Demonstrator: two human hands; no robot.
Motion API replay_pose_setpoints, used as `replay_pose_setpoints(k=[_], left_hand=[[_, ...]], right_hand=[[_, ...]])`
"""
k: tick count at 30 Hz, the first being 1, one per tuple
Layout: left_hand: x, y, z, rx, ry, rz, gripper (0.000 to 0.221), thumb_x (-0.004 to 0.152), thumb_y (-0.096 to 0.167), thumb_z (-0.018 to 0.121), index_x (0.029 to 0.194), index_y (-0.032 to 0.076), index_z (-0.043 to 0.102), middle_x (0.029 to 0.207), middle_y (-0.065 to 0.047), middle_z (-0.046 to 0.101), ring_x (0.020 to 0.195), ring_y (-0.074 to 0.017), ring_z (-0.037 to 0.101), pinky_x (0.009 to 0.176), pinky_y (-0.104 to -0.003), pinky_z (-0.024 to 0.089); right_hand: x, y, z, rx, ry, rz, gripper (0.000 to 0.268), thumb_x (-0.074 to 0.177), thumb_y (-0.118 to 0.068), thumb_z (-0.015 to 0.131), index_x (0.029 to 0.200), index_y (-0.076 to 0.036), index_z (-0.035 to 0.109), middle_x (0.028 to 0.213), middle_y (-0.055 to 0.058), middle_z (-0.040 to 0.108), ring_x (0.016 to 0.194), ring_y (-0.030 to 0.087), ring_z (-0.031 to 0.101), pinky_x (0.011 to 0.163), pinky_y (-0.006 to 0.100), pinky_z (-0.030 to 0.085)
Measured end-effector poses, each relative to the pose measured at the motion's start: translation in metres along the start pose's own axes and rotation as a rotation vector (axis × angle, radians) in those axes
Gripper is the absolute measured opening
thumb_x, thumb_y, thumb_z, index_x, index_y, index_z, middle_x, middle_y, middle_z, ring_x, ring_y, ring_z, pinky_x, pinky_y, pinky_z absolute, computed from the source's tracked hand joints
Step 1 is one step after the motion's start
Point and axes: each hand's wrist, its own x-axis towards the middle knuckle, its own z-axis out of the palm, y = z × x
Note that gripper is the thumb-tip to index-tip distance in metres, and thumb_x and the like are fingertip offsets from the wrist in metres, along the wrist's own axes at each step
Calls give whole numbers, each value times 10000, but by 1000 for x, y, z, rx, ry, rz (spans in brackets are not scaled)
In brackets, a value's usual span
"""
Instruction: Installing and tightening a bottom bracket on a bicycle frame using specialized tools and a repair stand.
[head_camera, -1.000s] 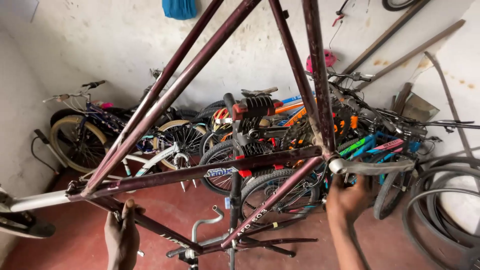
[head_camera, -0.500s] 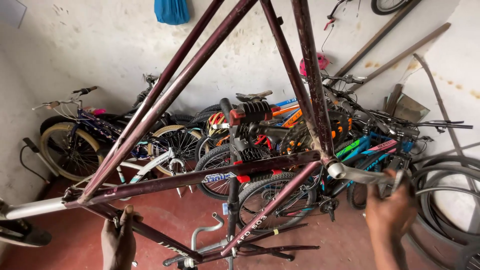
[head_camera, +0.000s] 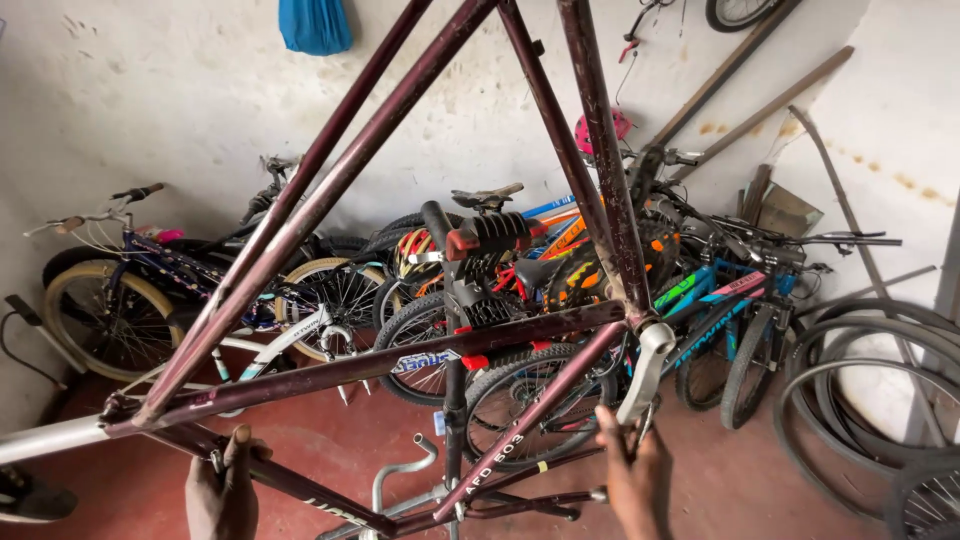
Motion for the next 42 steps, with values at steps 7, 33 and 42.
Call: replay_pose_setpoints(k=[7, 33, 42], left_hand=[[-24, 13, -3, -117, -61, -54, 424, 995, 385, 468, 815, 41, 638, 845, -73, 684, 688, -178, 480, 651, -321, 346], [-173, 103, 82, -439, -859, -130, 385, 757, 348, 588, 962, 52, 724, 925, -93, 745, 896, -207, 686, 800, -336, 511], [-188, 97, 86, -347, -783, 115, 234, 744, 197, 726, 916, 78, 621, 918, -68, 736, 833, -172, 715, 685, -276, 569]], right_hand=[[-3, -16, -7, -39, -6, 32, 325, 849, -395, 564, 1013, -123, 633, 878, 60, 731, 570, 134, 504, 491, 281, 395], [-41, -24, 21, 879, -75, 461, 429, 1012, -389, 417, 819, -46, 587, 555, 12, 435, 328, 133, 258, 360, 294, 181], [-70, -74, -4, 633, -535, -119, 399, 951, -351, 444, 881, -30, 669, 628, -24, 362, 612, 99, 361, 589, 237, 336]])
